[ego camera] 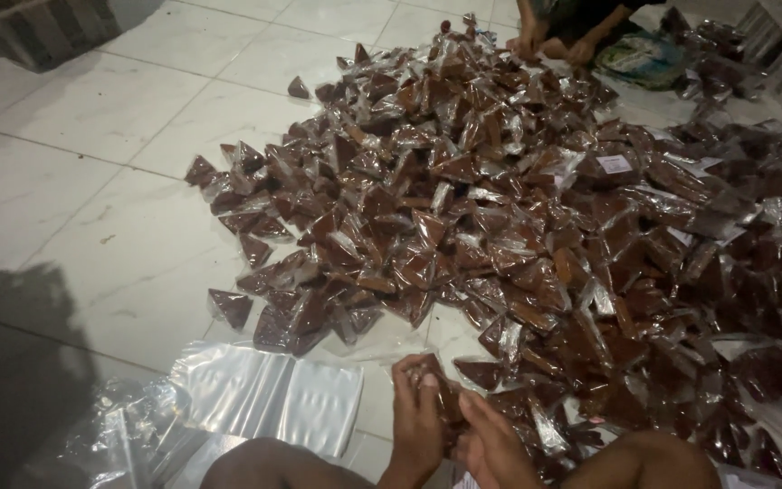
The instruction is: Packaging small triangular cakes into individual plastic bags and piling them on the floor.
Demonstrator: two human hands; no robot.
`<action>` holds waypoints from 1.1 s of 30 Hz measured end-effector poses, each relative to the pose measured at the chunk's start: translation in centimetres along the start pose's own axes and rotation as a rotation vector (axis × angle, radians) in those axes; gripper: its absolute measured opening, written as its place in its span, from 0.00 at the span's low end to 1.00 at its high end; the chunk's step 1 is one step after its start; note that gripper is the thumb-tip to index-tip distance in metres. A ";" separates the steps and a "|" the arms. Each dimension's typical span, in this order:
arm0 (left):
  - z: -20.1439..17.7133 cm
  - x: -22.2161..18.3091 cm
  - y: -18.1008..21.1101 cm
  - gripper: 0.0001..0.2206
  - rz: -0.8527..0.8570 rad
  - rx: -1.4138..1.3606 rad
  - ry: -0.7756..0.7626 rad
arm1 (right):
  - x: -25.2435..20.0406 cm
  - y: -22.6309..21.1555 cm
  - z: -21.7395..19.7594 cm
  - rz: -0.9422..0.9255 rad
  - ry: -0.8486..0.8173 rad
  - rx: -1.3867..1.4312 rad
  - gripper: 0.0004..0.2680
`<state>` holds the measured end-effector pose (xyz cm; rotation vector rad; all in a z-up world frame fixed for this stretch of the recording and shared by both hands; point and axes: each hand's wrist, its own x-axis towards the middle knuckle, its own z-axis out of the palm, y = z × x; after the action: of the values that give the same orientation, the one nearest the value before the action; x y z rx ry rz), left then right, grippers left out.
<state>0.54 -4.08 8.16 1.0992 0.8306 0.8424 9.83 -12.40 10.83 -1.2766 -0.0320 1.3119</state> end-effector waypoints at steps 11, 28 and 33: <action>-2.1 -0.4 -5.7 0.47 -0.247 1.185 -0.170 | 6.3 -1.3 -13.7 0.259 -0.033 -0.606 0.16; -2.1 1.7 -5.6 0.37 -0.188 1.149 -0.062 | 7.2 2.5 -11.6 0.261 -0.068 -0.750 0.12; -2.9 1.8 -8.2 0.39 -0.235 1.183 -0.104 | 7.5 3.7 -10.6 0.216 -0.059 -0.502 0.10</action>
<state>0.06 -3.28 -0.68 1.9808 1.3839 0.0074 16.83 -15.00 -0.46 -1.6990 -0.2873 1.5888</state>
